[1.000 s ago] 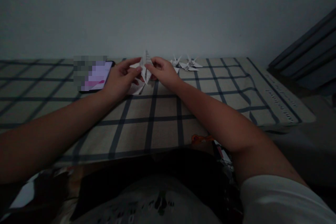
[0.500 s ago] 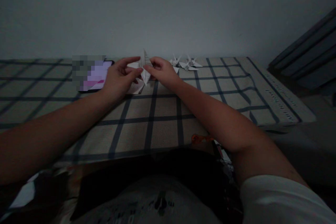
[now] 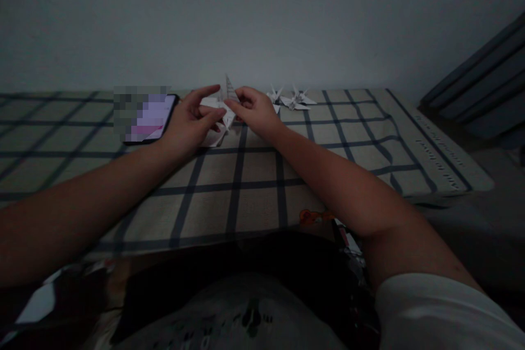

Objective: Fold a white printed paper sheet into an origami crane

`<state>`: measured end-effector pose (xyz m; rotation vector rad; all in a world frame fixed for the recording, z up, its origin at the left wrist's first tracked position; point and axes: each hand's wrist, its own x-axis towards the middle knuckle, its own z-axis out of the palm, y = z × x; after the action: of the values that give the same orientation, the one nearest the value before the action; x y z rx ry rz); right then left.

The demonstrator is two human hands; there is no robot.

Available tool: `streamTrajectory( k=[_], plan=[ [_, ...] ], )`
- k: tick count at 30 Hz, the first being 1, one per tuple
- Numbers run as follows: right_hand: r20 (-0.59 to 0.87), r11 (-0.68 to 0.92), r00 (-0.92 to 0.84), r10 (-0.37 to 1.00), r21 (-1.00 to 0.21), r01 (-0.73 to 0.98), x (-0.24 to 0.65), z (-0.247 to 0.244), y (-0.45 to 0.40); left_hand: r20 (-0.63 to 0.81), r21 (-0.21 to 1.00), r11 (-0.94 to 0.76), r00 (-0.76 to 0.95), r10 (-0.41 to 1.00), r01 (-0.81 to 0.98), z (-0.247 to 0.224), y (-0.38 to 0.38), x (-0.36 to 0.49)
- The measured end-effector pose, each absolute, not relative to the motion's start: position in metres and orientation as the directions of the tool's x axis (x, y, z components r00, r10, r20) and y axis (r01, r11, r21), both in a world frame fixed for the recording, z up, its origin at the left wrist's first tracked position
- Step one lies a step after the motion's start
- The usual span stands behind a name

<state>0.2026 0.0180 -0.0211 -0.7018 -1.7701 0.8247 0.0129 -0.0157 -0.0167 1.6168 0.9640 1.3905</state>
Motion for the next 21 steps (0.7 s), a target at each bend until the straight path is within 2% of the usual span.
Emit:
streamTrajectory(
  k=[10,21],
  plan=[
    [0.559,0.600,-0.258,0.788,-0.792,0.115,0.2036,-0.0225,0.0192,0.368,0.925,-0.376,0.125,0.922,0.050,-0.0210,-0.0143,0.0153],
    [0.560,0.589,-0.249,0.790,-0.806,0.056,0.2011,-0.0186,0.0153,0.421,0.897,-0.438,0.192,0.886,0.052,-0.0200,-0.0128,0.0119]
  ],
)
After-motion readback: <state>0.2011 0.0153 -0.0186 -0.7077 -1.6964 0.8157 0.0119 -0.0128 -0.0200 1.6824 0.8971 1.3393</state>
